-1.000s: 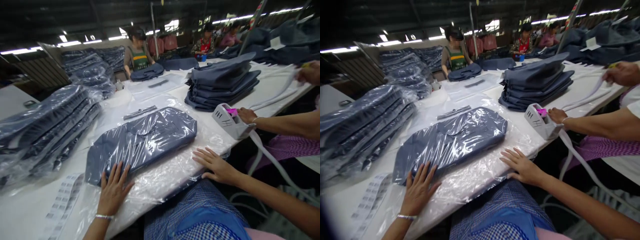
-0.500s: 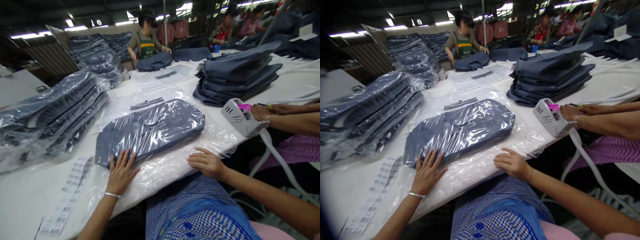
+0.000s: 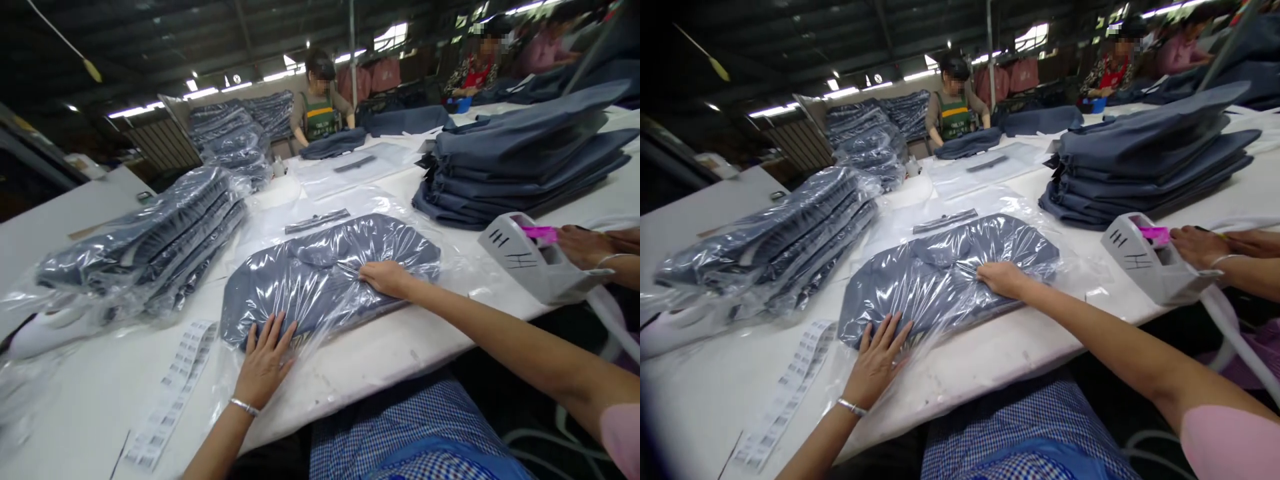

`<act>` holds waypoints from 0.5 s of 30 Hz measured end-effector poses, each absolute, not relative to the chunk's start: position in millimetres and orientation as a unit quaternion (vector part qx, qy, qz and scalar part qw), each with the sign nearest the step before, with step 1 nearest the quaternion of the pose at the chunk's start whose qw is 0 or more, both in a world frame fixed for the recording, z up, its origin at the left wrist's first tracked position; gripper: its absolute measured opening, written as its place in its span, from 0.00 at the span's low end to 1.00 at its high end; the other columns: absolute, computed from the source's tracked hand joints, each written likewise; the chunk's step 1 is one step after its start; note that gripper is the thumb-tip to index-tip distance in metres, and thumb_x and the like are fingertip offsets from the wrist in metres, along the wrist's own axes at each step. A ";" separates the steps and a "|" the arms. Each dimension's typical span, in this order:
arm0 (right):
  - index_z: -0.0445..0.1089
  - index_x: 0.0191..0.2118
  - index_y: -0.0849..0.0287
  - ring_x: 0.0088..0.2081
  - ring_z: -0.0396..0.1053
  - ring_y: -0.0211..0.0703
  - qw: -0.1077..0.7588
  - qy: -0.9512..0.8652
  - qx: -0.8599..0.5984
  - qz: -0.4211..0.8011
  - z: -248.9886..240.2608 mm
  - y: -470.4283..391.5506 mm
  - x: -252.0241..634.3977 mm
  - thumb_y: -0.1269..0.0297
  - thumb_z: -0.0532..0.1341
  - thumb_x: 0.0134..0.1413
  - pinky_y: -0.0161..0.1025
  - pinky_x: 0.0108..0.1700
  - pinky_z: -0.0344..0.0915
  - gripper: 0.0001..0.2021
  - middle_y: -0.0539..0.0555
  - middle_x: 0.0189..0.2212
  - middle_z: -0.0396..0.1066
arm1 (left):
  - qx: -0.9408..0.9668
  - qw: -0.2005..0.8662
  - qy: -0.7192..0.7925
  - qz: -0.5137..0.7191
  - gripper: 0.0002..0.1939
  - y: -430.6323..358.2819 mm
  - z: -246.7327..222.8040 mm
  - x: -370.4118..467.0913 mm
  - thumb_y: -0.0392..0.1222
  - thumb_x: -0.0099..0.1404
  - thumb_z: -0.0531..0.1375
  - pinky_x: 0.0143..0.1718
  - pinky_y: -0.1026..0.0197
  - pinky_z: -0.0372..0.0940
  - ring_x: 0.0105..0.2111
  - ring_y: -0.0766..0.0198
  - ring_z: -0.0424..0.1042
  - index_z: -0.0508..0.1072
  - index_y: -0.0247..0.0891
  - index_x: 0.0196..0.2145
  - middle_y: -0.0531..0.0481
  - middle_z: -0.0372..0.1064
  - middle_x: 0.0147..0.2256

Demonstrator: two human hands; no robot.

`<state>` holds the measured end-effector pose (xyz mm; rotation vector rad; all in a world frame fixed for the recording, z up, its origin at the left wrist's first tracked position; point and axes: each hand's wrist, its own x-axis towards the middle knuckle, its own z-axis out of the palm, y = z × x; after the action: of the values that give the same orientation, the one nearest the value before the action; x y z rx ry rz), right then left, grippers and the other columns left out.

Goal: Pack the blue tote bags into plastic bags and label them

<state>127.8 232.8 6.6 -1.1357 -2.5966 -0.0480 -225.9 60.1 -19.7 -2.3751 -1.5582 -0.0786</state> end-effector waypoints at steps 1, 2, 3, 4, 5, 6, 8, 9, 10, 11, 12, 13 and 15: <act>0.71 0.37 0.57 0.33 0.71 0.40 0.148 -0.904 -0.400 -0.009 2.2 236.7 127.6 0.58 0.51 0.67 0.34 0.33 0.57 0.14 0.52 0.33 0.75 | -0.828 0.139 -0.543 -0.025 0.34 60.5 -16.0 -226.3 0.46 0.67 0.55 0.65 0.35 0.41 0.68 0.47 0.43 0.49 0.47 0.67 0.41 0.42 0.68; 0.70 0.36 0.57 0.34 0.71 0.41 0.148 -0.903 -0.403 -0.002 -1.4 238.9 127.9 0.57 0.50 0.67 0.34 0.33 0.56 0.15 0.52 0.34 0.75 | -0.829 0.125 -0.544 -0.024 0.33 60.6 -11.4 -226.5 0.45 0.68 0.55 0.65 0.36 0.42 0.68 0.47 0.43 0.49 0.47 0.67 0.42 0.42 0.69; 0.70 0.36 0.57 0.34 0.71 0.41 0.153 -0.901 -0.405 0.003 -4.2 239.9 128.7 0.56 0.50 0.68 0.35 0.34 0.56 0.16 0.52 0.34 0.75 | -0.830 0.108 -0.546 -0.027 0.33 60.2 -6.0 -226.5 0.45 0.68 0.55 0.65 0.36 0.43 0.68 0.48 0.43 0.49 0.47 0.67 0.42 0.42 0.69; 0.70 0.37 0.57 0.34 0.71 0.41 0.159 -0.900 -0.405 0.009 -6.3 240.2 129.7 0.56 0.49 0.68 0.35 0.34 0.56 0.16 0.53 0.34 0.75 | -0.831 0.089 -0.548 -0.038 0.31 58.8 -0.1 -225.9 0.45 0.68 0.54 0.65 0.37 0.45 0.68 0.48 0.43 0.51 0.46 0.67 0.42 0.43 0.68; 0.70 0.36 0.57 0.34 0.71 0.42 0.163 -0.899 -0.406 0.014 -7.9 240.2 130.6 0.55 0.49 0.68 0.35 0.34 0.55 0.16 0.52 0.34 0.75 | -0.828 0.071 -0.553 -0.058 0.30 56.1 5.9 -224.5 0.45 0.69 0.54 0.65 0.37 0.47 0.68 0.49 0.45 0.53 0.46 0.66 0.42 0.45 0.68; 0.70 0.36 0.56 0.34 0.71 0.42 0.167 -0.899 -0.405 0.018 -9.2 240.2 131.5 0.55 0.49 0.68 0.35 0.34 0.55 0.17 0.52 0.34 0.75 | -0.821 0.054 -0.561 -0.087 0.28 51.9 11.3 -222.0 0.44 0.69 0.53 0.64 0.39 0.49 0.67 0.50 0.48 0.55 0.45 0.65 0.42 0.49 0.67; 0.70 0.35 0.56 0.34 0.71 0.43 0.174 -0.898 -0.403 0.024 -11.5 240.8 132.5 0.55 0.49 0.67 0.36 0.34 0.54 0.17 0.52 0.34 0.75 | -0.801 0.036 -0.579 -0.146 0.24 38.4 18.9 -213.5 0.46 0.69 0.54 0.63 0.41 0.54 0.63 0.52 0.57 0.60 0.44 0.62 0.42 0.58 0.63; 0.70 0.35 0.56 0.34 0.71 0.43 0.178 -0.898 -0.401 0.025 -12.5 241.3 132.7 0.55 0.49 0.67 0.36 0.33 0.54 0.17 0.52 0.34 0.75 | -0.791 0.038 -0.589 -0.162 0.24 29.6 20.4 -207.9 0.47 0.68 0.55 0.61 0.43 0.57 0.60 0.52 0.61 0.62 0.44 0.61 0.42 0.63 0.60; 0.70 0.35 0.56 0.34 0.71 0.43 0.180 -0.898 -0.401 0.025 -13.3 241.9 132.6 0.55 0.49 0.67 0.36 0.33 0.54 0.17 0.52 0.34 0.75 | -0.782 0.045 -0.599 -0.166 0.25 20.1 20.3 -202.0 0.49 0.67 0.57 0.59 0.44 0.59 0.57 0.51 0.65 0.63 0.43 0.59 0.41 0.67 0.57; 0.70 0.35 0.56 0.33 0.71 0.43 0.182 -0.897 -0.403 0.024 -14.0 242.5 132.3 0.55 0.49 0.67 0.36 0.33 0.53 0.17 0.52 0.33 0.75 | -0.774 0.057 -0.610 -0.159 0.26 10.6 18.9 -196.4 0.51 0.65 0.59 0.57 0.44 0.61 0.54 0.50 0.67 0.64 0.41 0.59 0.40 0.69 0.54; 0.70 0.34 0.56 0.33 0.70 0.43 0.182 -0.895 -0.406 0.022 -14.5 242.9 131.9 0.55 0.49 0.67 0.36 0.32 0.53 0.17 0.52 0.33 0.75 | -0.768 0.069 -0.620 -0.146 0.27 1.7 16.6 -191.8 0.52 0.65 0.60 0.55 0.45 0.63 0.52 0.49 0.69 0.65 0.40 0.58 0.40 0.71 0.51; 0.69 0.34 0.56 0.32 0.70 0.43 0.181 -0.894 -0.410 0.019 -14.8 243.2 131.4 0.54 0.49 0.67 0.37 0.32 0.52 0.17 0.52 0.32 0.75 | -0.760 0.080 -0.631 -0.134 0.25 -6.1 14.3 -188.8 0.51 0.65 0.60 0.52 0.47 0.65 0.49 0.50 0.71 0.66 0.39 0.57 0.40 0.72 0.49; 0.69 0.33 0.56 0.32 0.70 0.43 0.180 -0.893 -0.413 0.014 -14.7 243.1 130.5 0.54 0.49 0.66 0.37 0.31 0.51 0.17 0.52 0.31 0.75 | -0.746 0.089 -0.648 -0.128 0.16 -16.4 12.3 -188.3 0.44 0.68 0.57 0.46 0.53 0.67 0.43 0.55 0.72 0.69 0.39 0.52 0.43 0.75 0.44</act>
<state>130.5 243.1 -14.7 -1.1663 -2.5238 0.0395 -188.3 -16.4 12.3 -2.2195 -1.9265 -0.3796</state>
